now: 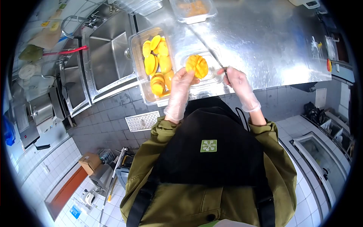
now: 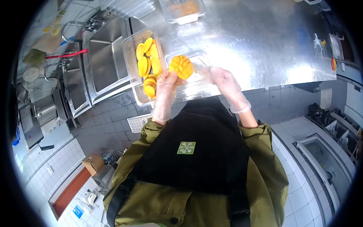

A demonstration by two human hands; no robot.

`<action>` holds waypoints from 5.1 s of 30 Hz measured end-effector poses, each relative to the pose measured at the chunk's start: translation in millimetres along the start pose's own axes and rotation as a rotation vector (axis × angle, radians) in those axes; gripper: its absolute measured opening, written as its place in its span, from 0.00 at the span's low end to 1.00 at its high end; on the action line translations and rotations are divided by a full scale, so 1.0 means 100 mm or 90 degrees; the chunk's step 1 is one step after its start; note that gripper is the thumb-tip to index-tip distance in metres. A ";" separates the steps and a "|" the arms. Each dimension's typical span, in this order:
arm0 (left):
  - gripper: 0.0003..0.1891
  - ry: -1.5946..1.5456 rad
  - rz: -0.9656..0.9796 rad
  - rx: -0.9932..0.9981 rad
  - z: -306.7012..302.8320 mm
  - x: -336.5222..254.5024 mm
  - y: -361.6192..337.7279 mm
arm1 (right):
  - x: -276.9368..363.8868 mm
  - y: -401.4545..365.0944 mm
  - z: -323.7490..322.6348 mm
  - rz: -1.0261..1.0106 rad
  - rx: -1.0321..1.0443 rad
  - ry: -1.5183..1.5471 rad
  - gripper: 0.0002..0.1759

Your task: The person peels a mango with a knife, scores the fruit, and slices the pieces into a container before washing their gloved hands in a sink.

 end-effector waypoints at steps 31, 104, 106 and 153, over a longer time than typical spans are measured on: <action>0.14 0.136 0.143 -0.071 0.15 0.41 -0.06 | -0.18 -0.10 0.26 -0.038 -0.023 -0.308 0.15; 0.02 0.038 0.021 -0.083 0.18 0.33 0.00 | -0.15 -0.05 0.30 -0.016 -0.068 -0.433 0.13; 0.02 0.059 0.040 -0.069 0.17 0.37 -0.01 | -0.17 -0.02 0.31 -0.021 -0.074 -0.442 0.13; 0.12 -0.219 0.013 -0.137 0.34 0.47 -0.14 | -0.33 0.09 0.69 -0.018 -0.179 -0.263 0.17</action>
Point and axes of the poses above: each hand's wrist, its own y-axis towards the middle knuckle, its own z-axis out of the palm, x = y × z, the point moved 1 cm from there along y, towards the middle knuckle, and after that the axes turned 8 degrees about y, right-handed, at the moved point
